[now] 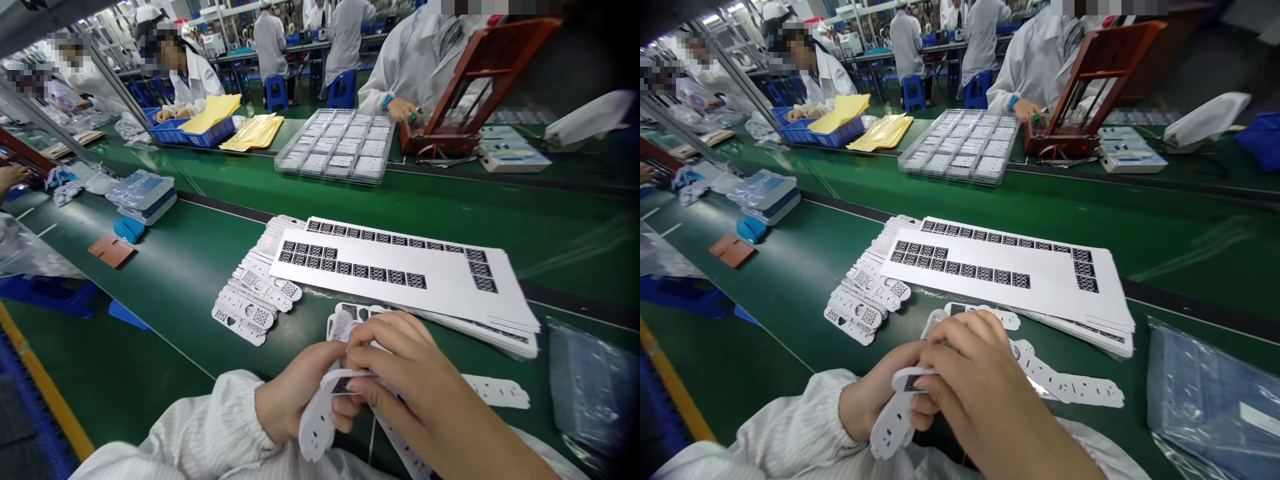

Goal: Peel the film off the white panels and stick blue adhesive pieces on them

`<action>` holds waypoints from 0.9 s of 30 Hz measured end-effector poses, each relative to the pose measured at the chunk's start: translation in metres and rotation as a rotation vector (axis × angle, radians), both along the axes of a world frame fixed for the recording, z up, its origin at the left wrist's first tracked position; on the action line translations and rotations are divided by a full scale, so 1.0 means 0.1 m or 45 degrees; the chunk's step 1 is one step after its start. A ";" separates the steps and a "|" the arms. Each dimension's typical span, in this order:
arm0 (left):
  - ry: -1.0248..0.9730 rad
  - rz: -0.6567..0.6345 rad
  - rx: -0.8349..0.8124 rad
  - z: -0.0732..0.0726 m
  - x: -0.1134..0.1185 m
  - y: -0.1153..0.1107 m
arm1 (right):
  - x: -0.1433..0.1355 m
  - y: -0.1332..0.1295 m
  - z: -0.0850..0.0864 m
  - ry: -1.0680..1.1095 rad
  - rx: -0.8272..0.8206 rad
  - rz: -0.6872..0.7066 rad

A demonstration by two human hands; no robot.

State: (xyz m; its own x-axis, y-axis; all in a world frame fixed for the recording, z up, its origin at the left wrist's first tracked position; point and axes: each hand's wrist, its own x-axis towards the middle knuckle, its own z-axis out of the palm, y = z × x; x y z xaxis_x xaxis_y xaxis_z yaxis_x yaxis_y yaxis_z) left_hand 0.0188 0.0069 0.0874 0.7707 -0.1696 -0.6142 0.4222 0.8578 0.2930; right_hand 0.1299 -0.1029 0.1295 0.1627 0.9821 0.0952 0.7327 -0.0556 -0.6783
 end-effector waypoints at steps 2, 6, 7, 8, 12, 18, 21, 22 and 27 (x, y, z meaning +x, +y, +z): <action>0.053 0.064 -0.060 -0.10 -0.06 0.05 | 0.15 -0.05 -0.10 -0.070 -0.117 -0.038; 0.072 0.209 -0.096 -0.21 -0.20 0.12 | 0.62 -0.06 -0.50 -0.090 -0.099 -0.357; 0.065 0.227 -0.105 -0.22 -0.22 0.13 | 0.77 -0.06 -0.61 -0.122 -0.063 -0.469; 0.056 0.231 -0.117 -0.21 -0.24 0.14 | 0.92 -0.05 -0.73 -0.157 -0.029 -0.572; -0.022 0.167 -0.188 -0.19 -0.23 0.13 | 1.34 -0.06 -1.04 -0.291 0.070 -0.832; -0.183 0.149 -0.176 -0.14 -0.17 0.11 | 1.34 -0.09 -1.06 -0.335 0.080 -0.869; -0.235 0.139 -0.158 -0.15 -0.15 0.09 | 1.28 -0.09 -1.02 -0.291 0.078 -0.906; -0.255 0.153 -0.176 -0.16 -0.15 0.08 | 1.27 -0.09 -1.01 -0.265 0.085 -0.919; -0.416 0.266 -0.209 -0.22 -0.18 0.08 | 1.28 -0.07 -0.93 -0.037 0.161 -0.942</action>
State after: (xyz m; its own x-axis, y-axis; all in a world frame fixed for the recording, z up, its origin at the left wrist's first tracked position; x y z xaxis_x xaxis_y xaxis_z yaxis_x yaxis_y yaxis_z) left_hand 0.0012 0.0148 0.0659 0.9488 -0.0639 -0.3094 0.1414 0.9617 0.2350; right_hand 0.2581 -0.1095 0.0366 0.7718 0.5987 0.2143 0.5520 -0.4636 -0.6931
